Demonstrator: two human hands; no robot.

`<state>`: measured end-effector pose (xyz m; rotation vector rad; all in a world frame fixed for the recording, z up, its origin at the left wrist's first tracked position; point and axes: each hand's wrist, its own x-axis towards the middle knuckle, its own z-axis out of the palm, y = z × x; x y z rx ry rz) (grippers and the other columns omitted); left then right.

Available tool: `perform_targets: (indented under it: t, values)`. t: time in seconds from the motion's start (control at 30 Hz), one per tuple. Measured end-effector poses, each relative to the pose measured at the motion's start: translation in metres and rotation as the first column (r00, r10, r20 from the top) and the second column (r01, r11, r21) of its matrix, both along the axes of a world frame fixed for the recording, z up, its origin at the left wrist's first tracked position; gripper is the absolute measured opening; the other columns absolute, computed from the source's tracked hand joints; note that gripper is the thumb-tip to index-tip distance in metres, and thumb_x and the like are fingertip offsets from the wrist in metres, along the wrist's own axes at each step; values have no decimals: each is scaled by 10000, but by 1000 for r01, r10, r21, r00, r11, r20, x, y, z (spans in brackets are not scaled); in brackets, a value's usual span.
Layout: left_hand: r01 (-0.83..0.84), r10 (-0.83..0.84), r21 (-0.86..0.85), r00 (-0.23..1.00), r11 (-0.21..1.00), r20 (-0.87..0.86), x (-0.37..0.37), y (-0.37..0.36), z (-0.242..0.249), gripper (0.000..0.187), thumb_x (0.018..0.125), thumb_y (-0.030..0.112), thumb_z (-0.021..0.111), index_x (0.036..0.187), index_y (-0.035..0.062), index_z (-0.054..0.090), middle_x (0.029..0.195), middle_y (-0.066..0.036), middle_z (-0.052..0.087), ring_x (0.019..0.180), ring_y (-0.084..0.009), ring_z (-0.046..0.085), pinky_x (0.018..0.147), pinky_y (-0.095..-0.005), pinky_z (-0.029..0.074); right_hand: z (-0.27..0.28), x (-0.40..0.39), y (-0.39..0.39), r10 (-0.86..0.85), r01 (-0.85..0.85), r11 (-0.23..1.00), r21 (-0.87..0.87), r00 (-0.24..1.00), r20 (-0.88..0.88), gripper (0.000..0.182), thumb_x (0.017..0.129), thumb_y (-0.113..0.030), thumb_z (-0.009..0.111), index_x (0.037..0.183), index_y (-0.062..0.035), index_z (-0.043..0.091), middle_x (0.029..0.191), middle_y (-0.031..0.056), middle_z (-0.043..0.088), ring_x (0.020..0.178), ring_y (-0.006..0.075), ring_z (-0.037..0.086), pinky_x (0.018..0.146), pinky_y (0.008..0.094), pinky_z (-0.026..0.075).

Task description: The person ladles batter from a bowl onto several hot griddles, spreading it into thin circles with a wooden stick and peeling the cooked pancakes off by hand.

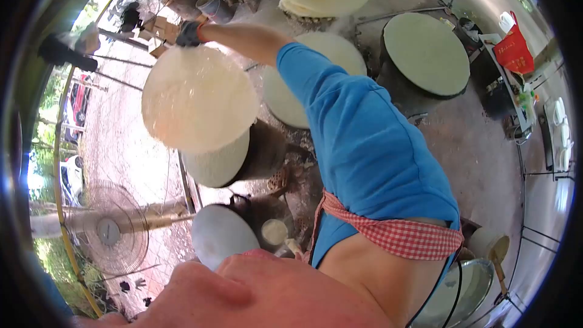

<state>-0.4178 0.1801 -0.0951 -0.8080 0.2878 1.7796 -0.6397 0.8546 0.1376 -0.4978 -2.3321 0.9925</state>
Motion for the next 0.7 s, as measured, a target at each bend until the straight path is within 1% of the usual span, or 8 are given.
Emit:
perform_targets:
  t: [0.17,0.27,0.37,0.43,0.47,0.5,0.57,0.7]
  values:
    - [-15,-9,284,996,959,86,4,117,49,358,900,312,371,1208,144,442,570,36,305,402,-61,307,399,-201,316,-12,172,218,-436,310,865,-394,853,-286,217,772,-276,543,716,-87,635,596,-1,556,512,102,489,459,276,383]
    - [-15,-36,321,988,947,151,11,182,79,357,903,307,366,1207,135,441,569,33,304,400,-58,307,399,-204,320,-105,275,419,-772,752,625,209,636,21,356,828,-413,370,773,-135,585,798,57,584,733,198,531,671,383,391]
    - [-32,-31,335,983,942,180,17,225,99,357,905,302,362,1206,127,440,568,30,302,399,-55,308,398,-207,324,-127,404,354,-901,766,396,-507,430,-54,254,700,-297,555,691,-44,581,609,66,526,530,154,479,497,361,383]
    - [-39,-25,318,981,947,194,19,248,108,365,906,298,360,1215,116,426,567,25,303,392,-55,308,384,-199,319,-223,452,390,-975,774,23,-633,158,157,285,710,-281,571,764,-2,590,648,92,559,584,180,514,528,375,402]
    - [-53,-11,303,979,951,206,20,258,113,369,906,296,359,1219,110,419,566,23,304,389,-55,308,378,-195,317,-252,472,377,-976,726,39,-687,174,129,296,708,-301,562,783,-19,608,707,115,591,646,209,553,576,388,423]
    - [-64,1,290,977,955,214,18,268,117,374,906,294,358,1224,105,412,565,20,304,386,-55,308,371,-191,314,-232,467,327,-950,909,-142,-392,-13,313,320,696,-330,557,811,-39,622,818,141,616,749,246,586,634,385,434]
    - [-85,28,260,976,962,217,16,278,126,383,906,291,356,1232,94,398,564,15,305,380,-56,308,357,-183,310,-262,482,328,-777,936,-186,-299,46,627,345,681,-359,553,835,-60,630,899,155,607,821,270,589,673,377,433]
    - [-59,23,201,984,978,178,13,274,120,380,907,284,350,1257,138,369,556,6,304,361,-57,295,334,-174,301,-292,485,364,-853,985,-88,-148,2,521,366,678,-383,559,805,-47,633,845,138,622,781,276,592,654,384,431]
